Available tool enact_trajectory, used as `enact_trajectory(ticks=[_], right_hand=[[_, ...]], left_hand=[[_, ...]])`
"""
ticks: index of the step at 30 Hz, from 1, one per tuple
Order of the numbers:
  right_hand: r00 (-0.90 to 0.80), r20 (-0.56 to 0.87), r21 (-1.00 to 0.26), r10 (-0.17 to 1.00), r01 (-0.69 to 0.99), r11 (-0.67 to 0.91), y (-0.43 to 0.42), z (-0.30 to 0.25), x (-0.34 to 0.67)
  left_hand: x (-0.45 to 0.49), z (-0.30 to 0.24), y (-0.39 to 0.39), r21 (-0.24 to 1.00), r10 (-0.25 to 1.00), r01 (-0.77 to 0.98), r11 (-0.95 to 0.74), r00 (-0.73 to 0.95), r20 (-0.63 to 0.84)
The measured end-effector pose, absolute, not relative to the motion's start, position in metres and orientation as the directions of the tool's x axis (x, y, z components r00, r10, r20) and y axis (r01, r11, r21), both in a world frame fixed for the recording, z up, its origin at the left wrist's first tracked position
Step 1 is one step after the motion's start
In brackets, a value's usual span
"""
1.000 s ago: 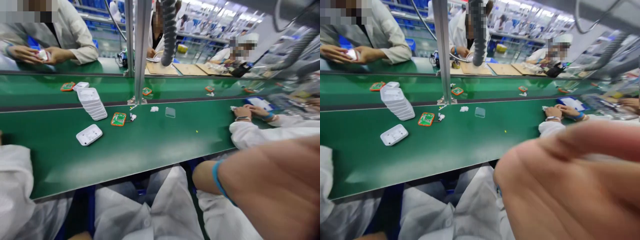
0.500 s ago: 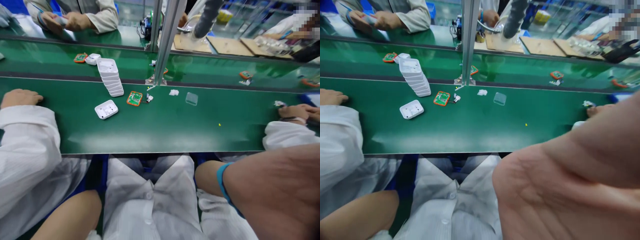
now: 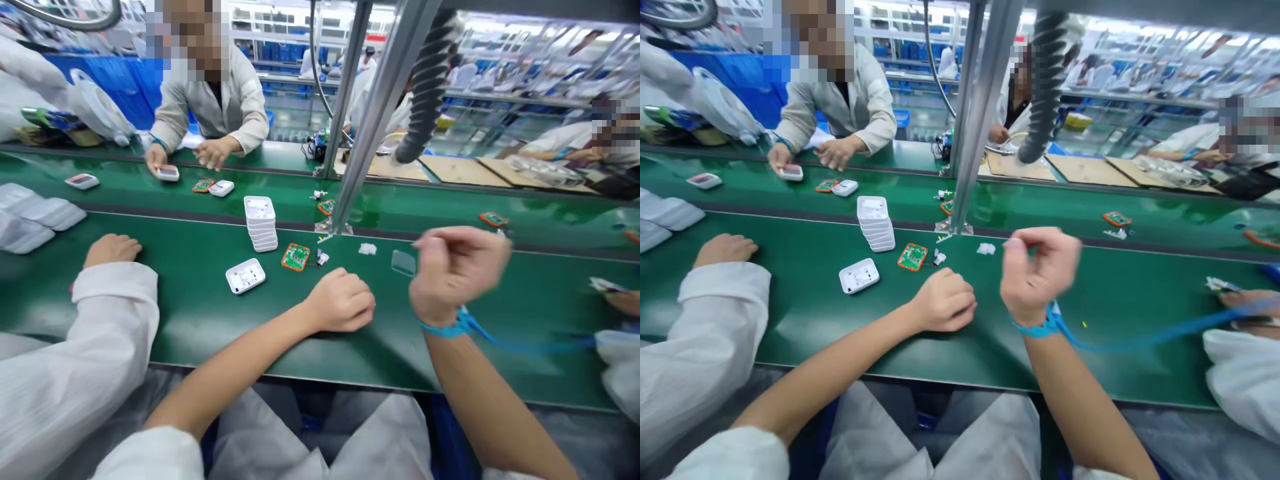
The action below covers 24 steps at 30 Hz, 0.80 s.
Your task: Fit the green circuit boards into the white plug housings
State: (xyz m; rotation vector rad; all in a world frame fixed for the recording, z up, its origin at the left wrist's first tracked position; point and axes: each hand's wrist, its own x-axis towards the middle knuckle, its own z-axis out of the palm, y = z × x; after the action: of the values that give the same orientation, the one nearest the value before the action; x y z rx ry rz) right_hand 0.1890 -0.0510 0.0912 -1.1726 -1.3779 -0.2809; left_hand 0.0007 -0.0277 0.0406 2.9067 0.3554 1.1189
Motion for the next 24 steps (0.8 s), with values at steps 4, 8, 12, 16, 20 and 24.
enact_trajectory(ticks=[4,8,12,16,20,24], right_hand=[[-0.171,0.609,-0.395,0.774,0.781,0.484,0.003,0.046,0.169],[-0.083,0.423,-0.374,0.902,0.891,0.258,0.026,-0.007,0.155],[-0.085,0.411,-0.423,0.908,0.864,0.273,0.024,-0.016,0.156],[-0.072,0.368,-0.592,0.927,0.751,0.293,0.023,-0.009,0.171],[-0.061,0.330,-0.696,0.942,0.658,0.286,0.019,-0.008,0.187],[-0.087,0.346,-0.675,0.934,0.669,0.312,0.023,-0.004,0.191]], left_hand=[[0.015,0.004,-0.001,-0.001,0.222,0.291,-0.957,0.732,0.644],[-0.008,0.008,0.015,0.153,0.658,0.726,-0.671,0.488,0.573],[-0.025,0.021,0.026,0.186,0.821,0.835,-0.518,0.424,0.383],[-0.022,0.024,0.026,0.205,0.856,0.844,-0.495,0.434,0.281],[-0.018,0.026,0.022,0.306,0.890,0.837,-0.454,0.412,0.195],[-0.017,0.029,0.023,0.427,0.903,0.801,-0.419,0.416,0.105]])
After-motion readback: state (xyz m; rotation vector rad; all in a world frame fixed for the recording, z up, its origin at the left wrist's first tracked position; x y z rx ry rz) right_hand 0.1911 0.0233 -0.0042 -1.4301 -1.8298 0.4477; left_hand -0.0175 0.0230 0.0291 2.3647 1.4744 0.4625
